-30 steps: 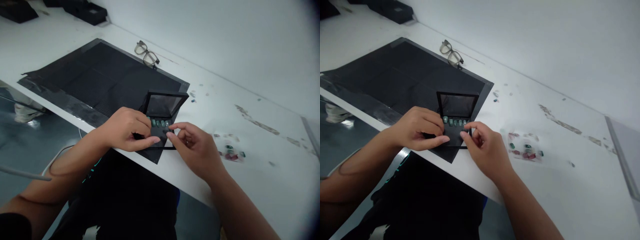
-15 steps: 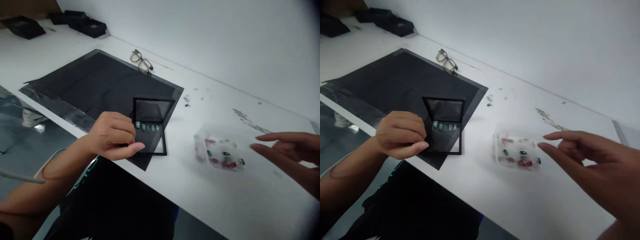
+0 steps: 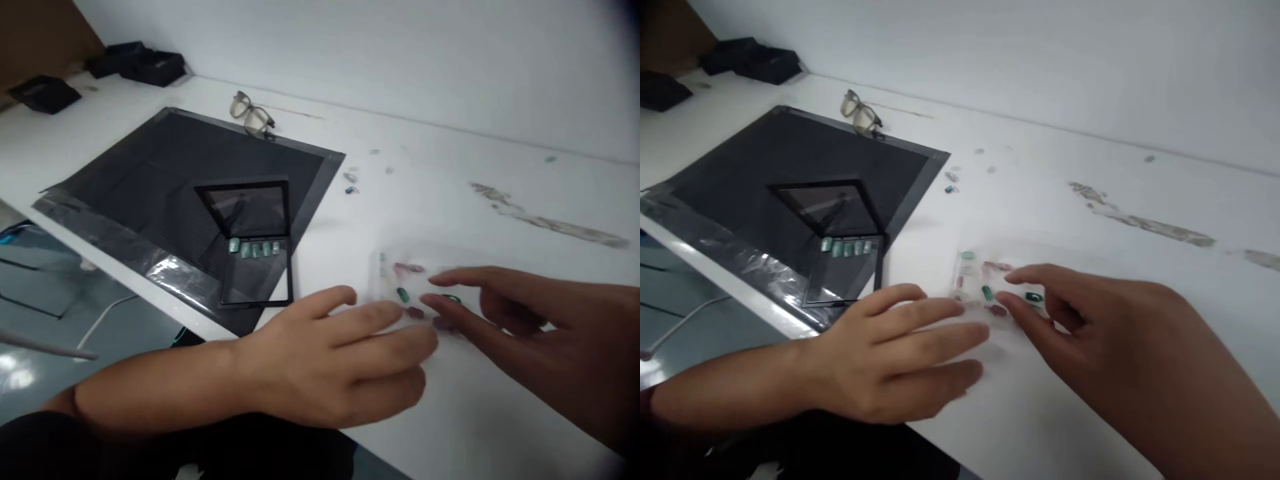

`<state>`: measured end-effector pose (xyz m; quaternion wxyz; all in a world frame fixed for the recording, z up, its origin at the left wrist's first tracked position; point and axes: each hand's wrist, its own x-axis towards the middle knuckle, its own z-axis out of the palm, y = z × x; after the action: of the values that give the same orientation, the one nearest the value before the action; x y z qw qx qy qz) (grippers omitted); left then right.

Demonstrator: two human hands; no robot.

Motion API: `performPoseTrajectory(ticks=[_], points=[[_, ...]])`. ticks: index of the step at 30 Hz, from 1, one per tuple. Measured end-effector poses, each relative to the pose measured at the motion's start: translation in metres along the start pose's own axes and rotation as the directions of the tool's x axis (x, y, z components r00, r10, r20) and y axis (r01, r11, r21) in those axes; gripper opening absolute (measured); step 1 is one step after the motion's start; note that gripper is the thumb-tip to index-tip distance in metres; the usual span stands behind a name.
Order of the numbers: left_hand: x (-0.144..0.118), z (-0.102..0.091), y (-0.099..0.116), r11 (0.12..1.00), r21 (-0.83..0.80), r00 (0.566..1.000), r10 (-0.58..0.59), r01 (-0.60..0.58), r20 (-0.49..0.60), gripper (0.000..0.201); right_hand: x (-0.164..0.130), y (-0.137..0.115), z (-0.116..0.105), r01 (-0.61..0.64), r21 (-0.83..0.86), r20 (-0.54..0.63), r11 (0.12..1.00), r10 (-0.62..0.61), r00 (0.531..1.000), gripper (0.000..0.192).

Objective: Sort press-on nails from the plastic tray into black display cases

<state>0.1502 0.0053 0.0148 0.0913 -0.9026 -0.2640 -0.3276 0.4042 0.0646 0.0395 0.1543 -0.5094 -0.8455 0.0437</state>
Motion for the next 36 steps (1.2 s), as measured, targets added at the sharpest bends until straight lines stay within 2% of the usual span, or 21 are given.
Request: performPoseTrajectory(ticks=[3,5,7,10,12,17,23,25,28,32,36], points=[[-0.001,-0.003,-0.003,0.997,-0.039,0.998,-0.061,0.060,-0.018,0.023,0.001,-0.005,-0.004,0.072,-0.030,0.019,0.997,-0.071,0.997,0.023],[-0.002,-0.007,-0.004,0.987,-0.061,0.989,-0.151,0.151,0.005,0.028,0.002,-0.008,-0.006,0.046,0.062,0.132,0.997,-0.054,0.990,0.018],[-0.001,-0.008,-0.005,0.973,-0.056,0.974,-0.221,0.224,0.051,0.029,0.001,-0.010,-0.007,-0.017,0.149,0.268,0.989,-0.024,0.963,0.014],[0.000,-0.007,-0.006,0.969,-0.058,0.967,-0.236,0.242,0.092,0.027,0.001,-0.013,-0.006,-0.065,0.209,0.380,0.976,-0.020,0.925,0.015],[-0.001,-0.006,-0.006,0.966,-0.074,0.966,-0.239,0.246,0.098,0.028,0.002,-0.016,-0.005,-0.057,0.237,0.399,0.970,-0.044,0.916,0.019],[-0.003,-0.006,-0.006,0.957,-0.125,0.963,-0.250,0.261,0.098,0.026,0.006,-0.022,-0.004,-0.056,0.268,0.445,0.962,-0.072,0.893,0.009],[-0.005,-0.006,-0.007,0.954,-0.202,0.975,-0.216,0.224,0.061,0.018,0.007,-0.028,0.000,-0.052,0.343,0.413,0.938,-0.101,0.905,0.019],[-0.006,-0.006,-0.008,0.957,-0.208,0.979,-0.196,0.201,0.048,0.020,0.007,-0.029,0.001,-0.045,0.367,0.433,0.929,-0.128,0.892,0.013],[-0.008,-0.006,-0.010,0.962,-0.205,0.983,-0.176,0.182,0.044,0.021,0.007,-0.030,0.002,-0.021,0.383,0.463,0.923,-0.173,0.869,0.016],[-0.008,-0.007,-0.012,0.963,-0.222,0.988,-0.146,0.156,0.060,0.022,0.006,-0.030,0.003,-0.021,0.399,0.415,0.917,-0.161,0.896,0.009],[-0.008,-0.007,-0.012,0.959,-0.246,0.989,-0.122,0.140,0.084,0.022,0.006,-0.031,0.004,-0.014,0.429,0.464,0.903,-0.207,0.861,0.028]])
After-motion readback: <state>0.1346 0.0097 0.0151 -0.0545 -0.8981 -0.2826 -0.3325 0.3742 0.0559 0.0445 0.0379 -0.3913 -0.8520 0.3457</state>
